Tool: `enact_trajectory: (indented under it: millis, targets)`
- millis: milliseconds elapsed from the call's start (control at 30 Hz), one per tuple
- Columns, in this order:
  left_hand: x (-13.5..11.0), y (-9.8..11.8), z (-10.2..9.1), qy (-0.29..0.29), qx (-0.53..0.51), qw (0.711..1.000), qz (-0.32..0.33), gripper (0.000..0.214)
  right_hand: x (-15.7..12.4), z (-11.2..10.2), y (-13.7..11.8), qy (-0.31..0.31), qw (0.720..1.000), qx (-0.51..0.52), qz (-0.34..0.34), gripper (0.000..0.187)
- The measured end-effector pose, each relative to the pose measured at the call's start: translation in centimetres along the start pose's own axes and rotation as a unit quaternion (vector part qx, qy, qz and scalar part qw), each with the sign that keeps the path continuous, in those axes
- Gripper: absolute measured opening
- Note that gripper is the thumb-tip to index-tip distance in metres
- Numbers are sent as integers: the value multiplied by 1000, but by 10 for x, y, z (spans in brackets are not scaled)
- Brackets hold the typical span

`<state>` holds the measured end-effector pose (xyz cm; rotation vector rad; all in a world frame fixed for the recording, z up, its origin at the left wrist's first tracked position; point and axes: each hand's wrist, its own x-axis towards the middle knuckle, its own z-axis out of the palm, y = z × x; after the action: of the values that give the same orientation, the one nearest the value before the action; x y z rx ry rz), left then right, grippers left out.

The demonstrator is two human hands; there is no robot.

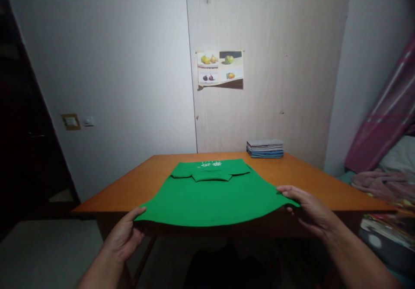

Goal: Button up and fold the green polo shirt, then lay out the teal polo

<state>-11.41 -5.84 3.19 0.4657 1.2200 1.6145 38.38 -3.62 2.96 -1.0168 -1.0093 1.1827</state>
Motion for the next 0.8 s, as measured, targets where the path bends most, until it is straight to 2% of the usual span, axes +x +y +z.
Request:
enact_trajectory:
  millis: [100, 200, 267, 367, 500, 633, 800]
  targets:
    - [-5, 12, 0, -7, -29, 997, 77, 16, -1, -2, -14, 19, 999, 36, -11, 19]
    - [-10, 25, 5, 0, -18, 988, 156, 34, 4, -2, -27, 33, 998, 52, -17, 22]
    - [-9, 33, 11, -20, -12, 985, 172, 43, 13, -1, -35, 29, 997, 64, -18, 22]
    - [2, 42, 22, -50, -23, 984, 171, 33, 34, 4, -44, 22, 996, 85, -12, 19]
    - [32, 54, 41, -68, -45, 981, 175, 20, 77, 15, -52, 3, 992, 127, 4, 16]
    - [69, 71, 73, -80, -40, 983, 160, 20, 132, 27, -54, -8, 987, 160, 30, 15]
    - [138, 80, 116, -89, -38, 990, 104, 16, 206, 39, -42, 5, 983, 170, 75, 20]
